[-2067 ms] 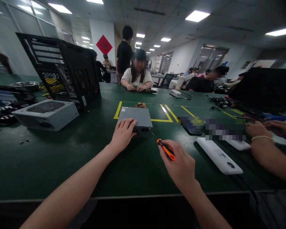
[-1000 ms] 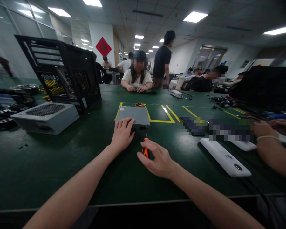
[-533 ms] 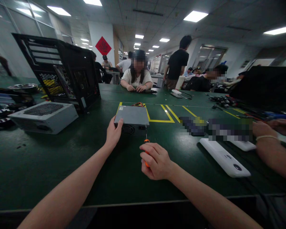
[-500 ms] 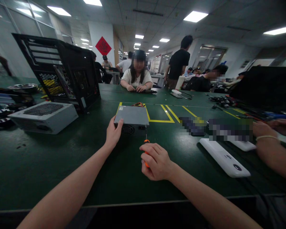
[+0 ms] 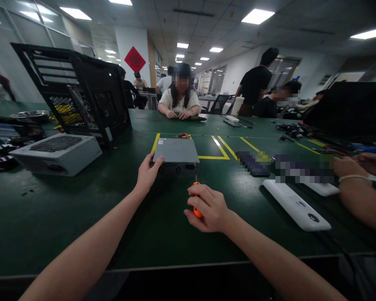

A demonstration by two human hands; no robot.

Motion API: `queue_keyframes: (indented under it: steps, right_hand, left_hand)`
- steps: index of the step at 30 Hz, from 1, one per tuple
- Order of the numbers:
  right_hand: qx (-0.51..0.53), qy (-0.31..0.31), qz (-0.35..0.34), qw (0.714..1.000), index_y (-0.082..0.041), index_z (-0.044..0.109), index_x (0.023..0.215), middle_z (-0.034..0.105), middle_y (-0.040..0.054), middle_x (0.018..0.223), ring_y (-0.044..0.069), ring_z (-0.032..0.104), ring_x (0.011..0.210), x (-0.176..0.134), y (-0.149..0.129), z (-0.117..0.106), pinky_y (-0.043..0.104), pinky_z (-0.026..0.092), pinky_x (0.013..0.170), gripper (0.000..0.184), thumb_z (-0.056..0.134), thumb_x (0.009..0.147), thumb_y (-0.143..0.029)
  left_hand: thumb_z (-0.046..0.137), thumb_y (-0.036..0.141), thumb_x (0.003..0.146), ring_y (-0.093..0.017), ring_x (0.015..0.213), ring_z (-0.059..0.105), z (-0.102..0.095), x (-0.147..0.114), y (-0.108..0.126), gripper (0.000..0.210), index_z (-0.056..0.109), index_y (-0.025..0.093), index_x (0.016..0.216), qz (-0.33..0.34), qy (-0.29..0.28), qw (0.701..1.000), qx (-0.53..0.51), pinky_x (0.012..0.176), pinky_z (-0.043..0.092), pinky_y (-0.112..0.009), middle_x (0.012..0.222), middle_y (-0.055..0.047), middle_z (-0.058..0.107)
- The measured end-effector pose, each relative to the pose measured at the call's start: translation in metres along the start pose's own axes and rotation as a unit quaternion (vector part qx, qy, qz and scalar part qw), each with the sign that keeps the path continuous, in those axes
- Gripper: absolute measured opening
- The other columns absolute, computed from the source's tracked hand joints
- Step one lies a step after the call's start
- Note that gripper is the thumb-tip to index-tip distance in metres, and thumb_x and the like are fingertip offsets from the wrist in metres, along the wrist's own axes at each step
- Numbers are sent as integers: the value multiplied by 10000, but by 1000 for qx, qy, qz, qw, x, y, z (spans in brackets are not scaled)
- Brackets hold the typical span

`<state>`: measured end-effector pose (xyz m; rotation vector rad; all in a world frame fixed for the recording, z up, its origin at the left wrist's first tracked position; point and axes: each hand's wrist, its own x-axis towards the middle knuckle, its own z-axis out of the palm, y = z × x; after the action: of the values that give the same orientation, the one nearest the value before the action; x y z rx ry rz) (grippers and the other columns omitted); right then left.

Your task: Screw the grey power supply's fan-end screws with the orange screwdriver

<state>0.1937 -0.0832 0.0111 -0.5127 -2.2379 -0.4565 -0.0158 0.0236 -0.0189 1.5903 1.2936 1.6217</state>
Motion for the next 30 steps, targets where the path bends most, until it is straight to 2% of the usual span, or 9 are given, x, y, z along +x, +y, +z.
queue_keyframes:
  steps: [5, 8, 10, 12, 16, 19, 23, 27, 30]
  right_hand:
    - [-5, 15, -18, 1000, -147, 525, 822, 568, 74, 781, 171, 561, 747, 1, 3, -3, 283, 511, 621, 130, 540, 777, -268]
    - [8, 40, 13, 999, -141, 492, 876, 576, 103, 859, 165, 571, 763, -2, 3, -3, 258, 507, 579, 167, 532, 768, -262]
    - [19, 40, 21, 999, -155, 481, 823, 573, 97, 849, 161, 576, 756, -3, 2, -2, 250, 499, 566, 149, 543, 756, -273]
    - [18, 20, 12, 1000, -168, 490, 755, 566, 72, 796, 167, 578, 754, -2, 1, -1, 265, 497, 592, 128, 552, 746, -279]
    - [-8, -27, -16, 999, -174, 522, 709, 572, 57, 779, 176, 575, 761, 1, -3, 3, 279, 477, 601, 123, 537, 759, -285]
    - [6, -30, -7, 1000, -148, 535, 814, 579, 66, 795, 155, 558, 740, 1, -4, 5, 248, 477, 578, 156, 521, 779, -300]
    - [29, -29, 4, 999, -143, 515, 796, 571, 83, 826, 143, 544, 744, -2, -4, 5, 211, 462, 540, 174, 519, 782, -317]
    - [13, -56, -20, 998, -160, 525, 700, 556, 72, 818, 145, 525, 722, -4, -3, 5, 243, 457, 585, 115, 517, 768, -253]
    - [1, -45, -14, 999, -155, 541, 737, 554, 63, 777, 160, 529, 722, -5, -1, 5, 273, 464, 610, 91, 520, 770, -237]
  left_hand:
    - [459, 452, 860, -239, 1140, 510, -1, 3, -1, 479, 473, 188, 1259, 23, 17, 997, 67, 977, 397, -403, 1265, -108, 526]
    - [460, 372, 875, -243, 1249, 395, 0, -3, 9, 453, 428, 185, 1286, 157, 49, 967, 194, 1046, 310, -433, 1330, -121, 446]
    - [470, 314, 874, -234, 1255, 375, 2, -8, 18, 399, 443, 205, 1257, 262, 23, 929, 262, 1064, 274, -441, 1320, -100, 448]
    - [487, 294, 867, -229, 1202, 417, 6, -14, 24, 354, 471, 208, 1210, 314, -26, 898, 307, 1039, 303, -428, 1256, -90, 490]
    - [587, 338, 801, -260, 1084, 454, 14, -19, 28, 378, 506, 182, 1136, 308, -66, 867, 387, 948, 365, -415, 1148, -105, 507]
    - [636, 351, 760, -279, 1069, 435, 17, -19, 29, 445, 488, 178, 1142, 302, -67, 853, 421, 930, 357, -427, 1156, -111, 482]
    - [630, 352, 762, -289, 1047, 416, 19, -20, 29, 437, 479, 178, 1134, 296, -67, 842, 446, 891, 356, -436, 1152, -121, 464]
    - [609, 361, 774, -291, 1004, 410, 21, -21, 30, 413, 481, 177, 1121, 283, -62, 835, 468, 860, 354, -434, 1115, -124, 455]
    - [600, 375, 777, -292, 983, 406, 22, -21, 31, 404, 483, 178, 1110, 278, -62, 831, 478, 843, 349, -434, 1085, -125, 445]
